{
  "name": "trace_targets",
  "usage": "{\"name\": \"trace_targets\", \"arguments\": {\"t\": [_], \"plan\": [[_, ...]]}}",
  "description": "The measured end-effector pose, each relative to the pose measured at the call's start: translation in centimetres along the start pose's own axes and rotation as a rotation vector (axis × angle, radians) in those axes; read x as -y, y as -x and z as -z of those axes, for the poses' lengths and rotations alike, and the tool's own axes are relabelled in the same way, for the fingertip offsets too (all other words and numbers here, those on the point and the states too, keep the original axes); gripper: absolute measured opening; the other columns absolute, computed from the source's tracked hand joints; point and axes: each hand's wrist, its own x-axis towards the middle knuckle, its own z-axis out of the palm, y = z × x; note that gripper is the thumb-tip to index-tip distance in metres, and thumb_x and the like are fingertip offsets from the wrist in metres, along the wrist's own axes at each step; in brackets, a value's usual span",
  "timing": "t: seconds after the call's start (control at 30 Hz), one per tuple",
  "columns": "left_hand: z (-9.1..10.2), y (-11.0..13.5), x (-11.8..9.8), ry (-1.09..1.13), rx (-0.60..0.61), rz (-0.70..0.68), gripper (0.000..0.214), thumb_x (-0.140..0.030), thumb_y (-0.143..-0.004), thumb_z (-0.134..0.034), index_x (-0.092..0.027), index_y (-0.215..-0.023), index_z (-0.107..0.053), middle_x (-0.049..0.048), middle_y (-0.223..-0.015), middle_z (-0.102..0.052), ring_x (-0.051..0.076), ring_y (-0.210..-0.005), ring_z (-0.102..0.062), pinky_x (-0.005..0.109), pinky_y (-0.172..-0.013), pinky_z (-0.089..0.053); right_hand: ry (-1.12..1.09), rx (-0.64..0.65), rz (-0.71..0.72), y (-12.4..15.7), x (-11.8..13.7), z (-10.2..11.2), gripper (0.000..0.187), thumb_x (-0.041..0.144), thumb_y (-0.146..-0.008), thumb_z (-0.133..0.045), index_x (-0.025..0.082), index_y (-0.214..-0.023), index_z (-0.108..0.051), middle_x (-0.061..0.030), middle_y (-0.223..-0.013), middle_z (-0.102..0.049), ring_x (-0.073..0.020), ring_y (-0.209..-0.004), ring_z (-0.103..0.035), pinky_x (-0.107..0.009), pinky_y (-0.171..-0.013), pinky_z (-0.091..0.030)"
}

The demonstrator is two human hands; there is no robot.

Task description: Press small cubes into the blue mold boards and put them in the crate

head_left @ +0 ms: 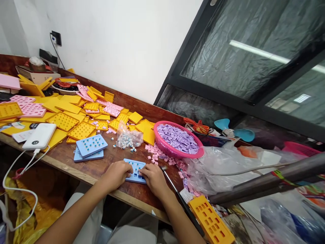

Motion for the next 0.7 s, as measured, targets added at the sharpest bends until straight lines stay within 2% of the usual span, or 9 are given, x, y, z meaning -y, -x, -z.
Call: {"name": "trace_targets", "arguments": {"t": [0.17,0.27,0.43,0.6,0.7], "plan": [[-0.1,0.6,0.2,0.063,-0.047,-0.040,0.028,-0.006,-0.089,-0.051,-0.023,-0.089,-0.073,0.0023,-0.092,-0.074,0.017,-0.089,-0.065,0.026,-0.082,-0.047,-0.176,-0.101,-0.073,0.2,0.1,-0.7,0.014,0.029,-0.098,-0.063,0.025,-0.099,-0.077,-0.0049,-0.095,-0.075,-0.0220,-0.091,-0.064,-0.035,-0.085,-0.042],[-0.3,1.0,0.2,0.050,-0.074,-0.067,0.026,-0.009,-0.094,-0.050,-0.022,-0.092,-0.072,0.0023,-0.091,-0.072,0.017,-0.091,-0.063,0.026,-0.084,-0.047,-0.217,-0.113,-0.085,0.1,0.0,-0.9,0.015,0.031,-0.098,-0.063,0.025,-0.094,-0.076,-0.0046,-0.095,-0.076,-0.0224,-0.092,-0.064,-0.035,-0.087,-0.043],[-0.5,1.9,-0.1,-0.078,-0.062,-0.086,0.020,-0.022,-0.100,-0.052,-0.023,-0.096,-0.071,0.0044,-0.096,-0.071,0.021,-0.099,-0.060,0.029,-0.084,-0.046,-0.182,-0.060,-0.076,-0.2,0.2,-0.6,0.018,0.031,-0.100,-0.060,0.024,-0.092,-0.075,-0.0048,-0.093,-0.073,-0.0223,-0.091,-0.062,-0.035,-0.086,-0.042],[-0.3,1.6,-0.5,-0.093,-0.024,-0.080,0.019,-0.019,-0.100,-0.052,-0.022,-0.097,-0.071,0.0044,-0.098,-0.071,0.020,-0.098,-0.061,0.029,-0.083,-0.047,-0.028,-0.034,-0.043,-0.2,0.9,-0.5,0.017,0.025,-0.100,-0.059,0.023,-0.093,-0.074,-0.0064,-0.092,-0.072,-0.0234,-0.089,-0.060,-0.036,-0.081,-0.038],[-0.3,1.4,-0.3,-0.172,0.005,-0.113,0.019,-0.016,-0.099,-0.053,-0.021,-0.093,-0.070,0.0043,-0.095,-0.072,0.021,-0.098,-0.060,0.029,-0.078,-0.047,0.065,-0.046,-0.003,0.4,1.7,-0.9,0.023,0.022,-0.103,-0.052,0.021,-0.096,-0.074,-0.0085,-0.092,-0.072,-0.0242,-0.088,-0.060,-0.037,-0.079,-0.037]]}}
